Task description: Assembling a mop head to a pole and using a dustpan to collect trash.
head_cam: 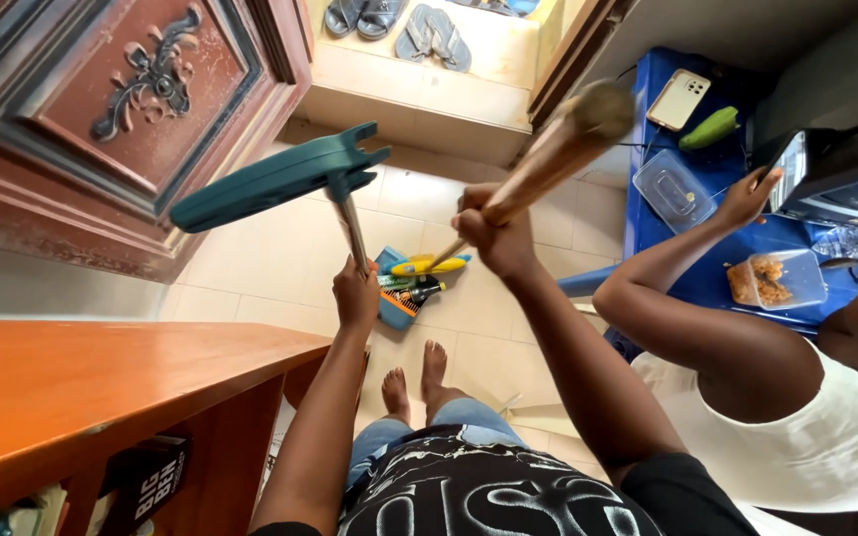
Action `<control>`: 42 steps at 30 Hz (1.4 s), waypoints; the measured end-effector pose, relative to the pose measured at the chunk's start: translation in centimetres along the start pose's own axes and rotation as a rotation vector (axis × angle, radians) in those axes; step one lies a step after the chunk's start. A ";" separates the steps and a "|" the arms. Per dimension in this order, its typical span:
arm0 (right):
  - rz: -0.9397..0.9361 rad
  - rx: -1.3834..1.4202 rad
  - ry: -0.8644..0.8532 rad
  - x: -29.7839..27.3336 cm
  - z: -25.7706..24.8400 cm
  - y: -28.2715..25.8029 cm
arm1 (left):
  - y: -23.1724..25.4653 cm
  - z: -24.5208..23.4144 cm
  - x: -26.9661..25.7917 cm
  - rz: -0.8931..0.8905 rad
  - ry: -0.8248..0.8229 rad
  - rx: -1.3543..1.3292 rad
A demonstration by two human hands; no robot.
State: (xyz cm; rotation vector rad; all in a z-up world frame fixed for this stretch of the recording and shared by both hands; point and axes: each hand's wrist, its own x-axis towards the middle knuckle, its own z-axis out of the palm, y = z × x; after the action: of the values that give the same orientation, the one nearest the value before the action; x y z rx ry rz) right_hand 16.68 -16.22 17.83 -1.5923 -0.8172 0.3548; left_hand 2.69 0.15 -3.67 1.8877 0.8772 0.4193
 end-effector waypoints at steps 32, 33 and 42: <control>0.112 0.313 0.208 1.4 -0.3 1.6 | -0.7 -0.2 -2.7 0.072 0.027 0.047; 0.112 0.313 0.210 1.4 -0.6 1.3 | -0.9 -0.1 -2.8 0.073 0.026 0.047; -0.018 0.385 0.304 2.4 -2.6 0.1 | -1.8 -0.7 -4.3 0.015 0.033 0.073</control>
State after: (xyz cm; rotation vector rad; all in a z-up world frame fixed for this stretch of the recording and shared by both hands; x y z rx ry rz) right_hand 20.05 -16.50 18.78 -1.2383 -0.4932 0.2323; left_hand -1.42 -2.07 -4.59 1.9605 0.9113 0.4337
